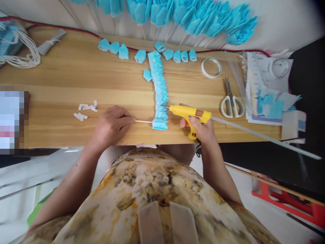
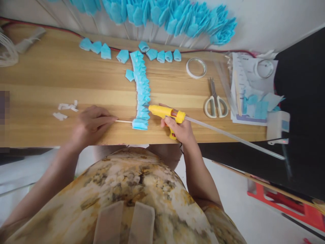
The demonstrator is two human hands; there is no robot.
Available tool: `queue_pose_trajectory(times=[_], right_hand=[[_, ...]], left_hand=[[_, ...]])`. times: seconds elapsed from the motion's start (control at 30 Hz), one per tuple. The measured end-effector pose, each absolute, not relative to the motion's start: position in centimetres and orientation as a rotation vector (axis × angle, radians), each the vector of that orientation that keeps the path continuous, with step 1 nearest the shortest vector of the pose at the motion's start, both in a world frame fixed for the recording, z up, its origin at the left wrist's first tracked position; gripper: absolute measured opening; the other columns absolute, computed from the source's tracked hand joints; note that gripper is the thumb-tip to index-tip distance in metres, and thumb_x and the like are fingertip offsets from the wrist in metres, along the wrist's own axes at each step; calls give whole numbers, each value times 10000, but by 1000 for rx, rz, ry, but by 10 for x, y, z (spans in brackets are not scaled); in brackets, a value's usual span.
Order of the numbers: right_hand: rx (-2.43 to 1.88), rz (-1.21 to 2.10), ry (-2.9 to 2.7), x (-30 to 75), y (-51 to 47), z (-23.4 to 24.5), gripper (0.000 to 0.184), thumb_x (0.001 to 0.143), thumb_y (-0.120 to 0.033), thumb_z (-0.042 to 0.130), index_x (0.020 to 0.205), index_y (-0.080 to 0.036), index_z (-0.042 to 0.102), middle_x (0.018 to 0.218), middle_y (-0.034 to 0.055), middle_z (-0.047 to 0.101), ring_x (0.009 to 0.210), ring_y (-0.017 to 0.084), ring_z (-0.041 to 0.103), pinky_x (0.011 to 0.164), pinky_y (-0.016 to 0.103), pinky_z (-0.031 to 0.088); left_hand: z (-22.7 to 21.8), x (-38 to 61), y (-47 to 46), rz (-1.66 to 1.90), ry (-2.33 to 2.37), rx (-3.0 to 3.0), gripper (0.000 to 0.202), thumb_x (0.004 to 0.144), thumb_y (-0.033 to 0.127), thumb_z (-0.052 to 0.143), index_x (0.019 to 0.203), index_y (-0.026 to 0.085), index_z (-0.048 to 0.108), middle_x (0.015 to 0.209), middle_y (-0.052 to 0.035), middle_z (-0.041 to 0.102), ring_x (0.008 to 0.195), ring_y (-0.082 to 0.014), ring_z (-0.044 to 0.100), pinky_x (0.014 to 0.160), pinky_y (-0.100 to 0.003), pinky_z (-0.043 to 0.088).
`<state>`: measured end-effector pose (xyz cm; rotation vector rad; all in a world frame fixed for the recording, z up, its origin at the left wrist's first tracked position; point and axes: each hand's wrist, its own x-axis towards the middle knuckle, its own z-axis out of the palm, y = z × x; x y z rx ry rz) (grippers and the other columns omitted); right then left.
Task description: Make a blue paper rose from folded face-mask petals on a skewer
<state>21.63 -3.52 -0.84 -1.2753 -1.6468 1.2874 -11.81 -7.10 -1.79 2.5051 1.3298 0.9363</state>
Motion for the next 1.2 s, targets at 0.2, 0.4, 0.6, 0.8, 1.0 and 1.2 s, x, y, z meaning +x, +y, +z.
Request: queue_pose_trajectory(times=[0.2, 0.4, 0.6, 0.8, 1.0, 1.2], right_hand=[[-1321, 1247, -1718, 212, -37, -10, 452, 913, -560, 600, 638, -212, 683, 692, 36, 635, 659, 152, 591, 620, 292, 515], [-1335, 1242, -1726, 208, -37, -5, 392, 906, -495, 612, 638, -212, 662, 692, 27, 641, 666, 151, 599, 608, 283, 501], [-1368, 1244, -1744, 205, -36, 0, 358, 895, -488, 614, 663, -215, 632, 620, 1, 633, 556, 123, 532, 556, 269, 478], [-1389, 1233, -1766, 205, -34, 1, 354, 883, -488, 626, 643, -228, 636, 609, 1, 631, 564, 132, 553, 556, 269, 489], [-1445, 1204, -1812, 205, -37, 8, 270, 854, -487, 680, 763, -240, 738, 763, 42, 744, 674, 190, 671, 633, 317, 571], [-1383, 1068, -1878, 219, -40, 17, 270, 837, -499, 733, 955, -262, 788, 967, 60, 784, 1043, 277, 723, 968, 424, 578]], left_hand=[[-20, -120, -71, 931, 1318, 2506, 179, 972, 183, 586, 933, 181, 761, 863, -73, 691, 768, -194, 570, 703, -340, 441], [-20, -120, -71, 926, 1323, 2492, 176, 965, 182, 593, 924, 187, 765, 857, -69, 688, 769, -196, 566, 708, -341, 437], [-20, -119, -71, 923, 1334, 2457, 192, 965, 187, 581, 934, 200, 771, 862, -69, 686, 779, -197, 570, 712, -343, 439], [-20, -120, -71, 930, 1327, 2477, 190, 966, 195, 581, 923, 199, 766, 853, -67, 685, 772, -196, 571, 708, -345, 439], [-19, -119, -71, 914, 1351, 2466, 220, 981, 226, 554, 912, 207, 762, 846, -66, 682, 767, -193, 578, 705, -352, 453], [-19, -119, -71, 908, 1342, 2473, 212, 985, 213, 560, 902, 196, 754, 852, -71, 690, 771, -195, 572, 709, -353, 446]])
